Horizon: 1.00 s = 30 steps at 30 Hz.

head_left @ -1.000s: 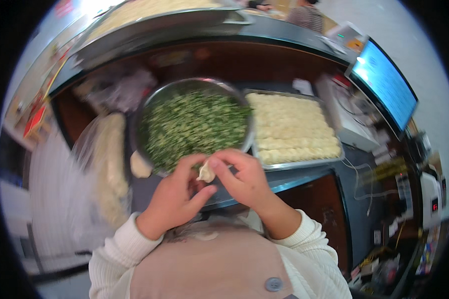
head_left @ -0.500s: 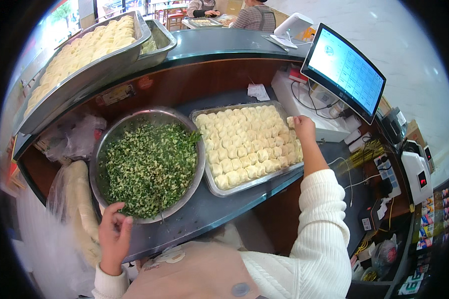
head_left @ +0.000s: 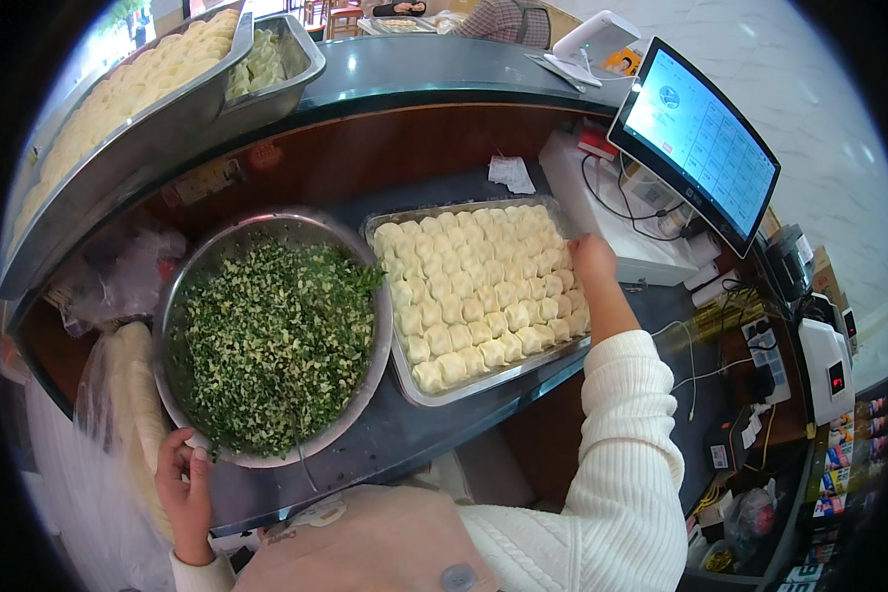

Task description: The person repeatedly scoops chopped green filling onto small dough discs, folds and pleats the edges to seal each dumpling, and places the finished dumplings onto a metal tray. The process is repeated continuously throughout the clip.

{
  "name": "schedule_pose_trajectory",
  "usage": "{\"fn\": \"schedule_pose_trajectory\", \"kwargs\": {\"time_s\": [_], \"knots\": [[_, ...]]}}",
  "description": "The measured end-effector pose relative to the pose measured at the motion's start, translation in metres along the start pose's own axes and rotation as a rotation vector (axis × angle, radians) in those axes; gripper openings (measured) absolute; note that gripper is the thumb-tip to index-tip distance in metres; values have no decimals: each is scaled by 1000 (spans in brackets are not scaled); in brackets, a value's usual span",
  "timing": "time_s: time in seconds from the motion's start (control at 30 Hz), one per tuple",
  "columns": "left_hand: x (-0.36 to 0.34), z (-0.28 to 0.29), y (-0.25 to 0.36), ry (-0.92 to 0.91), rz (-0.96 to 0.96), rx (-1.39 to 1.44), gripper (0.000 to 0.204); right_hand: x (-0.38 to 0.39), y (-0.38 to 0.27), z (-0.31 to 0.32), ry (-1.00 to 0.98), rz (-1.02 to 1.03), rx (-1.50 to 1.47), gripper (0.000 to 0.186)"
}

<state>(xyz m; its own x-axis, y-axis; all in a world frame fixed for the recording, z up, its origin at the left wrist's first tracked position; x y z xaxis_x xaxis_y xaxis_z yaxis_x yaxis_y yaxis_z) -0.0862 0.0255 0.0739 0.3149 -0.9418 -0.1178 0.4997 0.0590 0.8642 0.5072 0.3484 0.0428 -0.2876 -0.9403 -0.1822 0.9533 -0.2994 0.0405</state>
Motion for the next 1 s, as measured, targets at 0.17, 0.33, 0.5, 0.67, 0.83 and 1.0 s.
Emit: {"fn": "schedule_pose_trajectory", "kwargs": {"time_s": [0.17, 0.33, 0.5, 0.67, 0.83, 1.0], "knots": [[6, 4, -16, 46, 16, 28, 25, -2, 0, 2, -66, 3, -3, 29], [14, 6, -47, 77, 52, -191, 16, -1, 12, 23, 127, -71, -217, 31], [18, -7, -68, 12, -161, -568, 21, 24, 17, 85, 211, 14, -681, 30], [-4, -16, -87, 47, -68, -627, 32, 133, -60, 113, -24, 421, -1025, 20], [-13, -16, -97, 186, -175, -591, 30, 252, -156, 120, -219, 1004, -817, 45], [-10, -15, -95, 189, -145, -544, 18, 310, -213, 121, -196, 1251, -708, 45]]}}
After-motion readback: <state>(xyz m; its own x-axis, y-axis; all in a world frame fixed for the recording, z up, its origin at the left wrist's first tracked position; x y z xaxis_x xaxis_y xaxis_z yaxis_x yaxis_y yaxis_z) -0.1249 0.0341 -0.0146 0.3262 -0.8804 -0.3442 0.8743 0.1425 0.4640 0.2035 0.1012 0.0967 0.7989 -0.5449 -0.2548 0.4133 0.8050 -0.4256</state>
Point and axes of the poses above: each hand's wrist, its own x-axis away from the middle knuckle, its own z-axis out of the back of the hand, y = z × x, the point moved 1 cm from there along -x, towards the middle knuckle, and after that the axes turned 2 degrees about -y, right-handed, at the moved point
